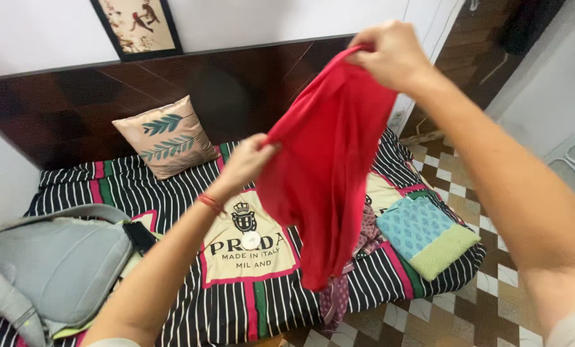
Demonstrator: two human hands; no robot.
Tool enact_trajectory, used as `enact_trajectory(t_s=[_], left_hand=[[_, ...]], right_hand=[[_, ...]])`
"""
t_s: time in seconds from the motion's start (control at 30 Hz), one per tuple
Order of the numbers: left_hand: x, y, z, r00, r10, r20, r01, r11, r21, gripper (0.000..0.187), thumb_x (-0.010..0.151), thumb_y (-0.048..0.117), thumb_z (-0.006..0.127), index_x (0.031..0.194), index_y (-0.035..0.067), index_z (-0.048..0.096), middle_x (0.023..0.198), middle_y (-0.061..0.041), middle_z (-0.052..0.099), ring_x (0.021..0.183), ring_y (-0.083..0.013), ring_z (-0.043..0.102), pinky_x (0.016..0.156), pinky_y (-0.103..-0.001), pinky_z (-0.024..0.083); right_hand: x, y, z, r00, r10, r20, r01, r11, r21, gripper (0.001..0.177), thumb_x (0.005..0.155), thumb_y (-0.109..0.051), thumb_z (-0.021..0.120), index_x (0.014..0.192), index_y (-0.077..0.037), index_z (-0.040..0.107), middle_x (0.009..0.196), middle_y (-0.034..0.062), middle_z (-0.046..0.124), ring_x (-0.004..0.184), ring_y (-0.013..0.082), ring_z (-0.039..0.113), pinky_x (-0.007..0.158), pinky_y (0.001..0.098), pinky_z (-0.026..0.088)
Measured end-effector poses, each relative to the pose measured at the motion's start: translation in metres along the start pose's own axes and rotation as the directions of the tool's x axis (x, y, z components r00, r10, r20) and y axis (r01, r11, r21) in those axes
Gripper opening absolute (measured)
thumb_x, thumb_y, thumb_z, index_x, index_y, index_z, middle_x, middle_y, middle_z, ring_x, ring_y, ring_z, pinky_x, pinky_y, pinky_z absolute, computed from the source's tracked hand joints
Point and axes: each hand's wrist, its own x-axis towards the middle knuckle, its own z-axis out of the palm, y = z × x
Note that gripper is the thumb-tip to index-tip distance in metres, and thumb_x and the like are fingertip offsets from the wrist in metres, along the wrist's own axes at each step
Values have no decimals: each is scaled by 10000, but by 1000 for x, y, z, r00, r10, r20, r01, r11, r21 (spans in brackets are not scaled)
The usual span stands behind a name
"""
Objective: The person clears a bed by moving a folding table, several pillows, a red shirt, a purple cloth, a backpack, a colorful pillow, a phone, and a small bottle to a nearby bench and wall. The person handles each item one at a time and places them off the bed.
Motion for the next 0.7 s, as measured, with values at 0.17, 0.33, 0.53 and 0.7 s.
enact_trajectory(t_s=[0.17, 0.33, 0.53, 0.7], left_hand=[[43, 21, -66, 995, 104, 1, -104, 994, 20, 308, 997, 349, 654, 1006, 45, 699, 812, 23, 675, 711, -59, 586, 627, -267, 509], [58, 46, -83, 942, -73, 327, -114, 847, 519, 462, 751, 386, 859, 1120, 132, 745, 899, -72, 783, 822, -178, 757, 767, -331, 578], [70, 4, -48, 718, -559, 416, -358, 215, 908, 406, 729, 357, 867, 1059, 128, 816, 1039, -89, 786, 1027, -258, 718, 1028, -486, 462], [149, -34, -13, 673, -621, 400, -328, 234, 915, 409, 685, 359, 908, 1019, 142, 815, 1091, -101, 775, 1076, -274, 712, 1015, -505, 483]], right_hand=[[-9, 54, -8, 959, 274, 71, -273, 962, -20, 256, 933, -260, 850, 1051, -43, 783, 884, 111, 751, 748, 181, 689, 715, 317, 553], [-18, 101, 10, 883, 433, 184, -469, 835, 287, 267, 1039, -337, 754, 1135, -90, 729, 1019, 16, 738, 851, 140, 684, 801, 289, 559], [-68, 107, -3, 628, 549, 552, -532, 820, -210, 272, 953, -355, 718, 1045, -113, 802, 851, 129, 742, 720, 279, 666, 744, 409, 531], [-81, 199, 23, 403, 554, 728, -638, 741, -210, 261, 897, -298, 757, 1081, -127, 827, 854, 94, 806, 734, 247, 685, 764, 412, 545]])
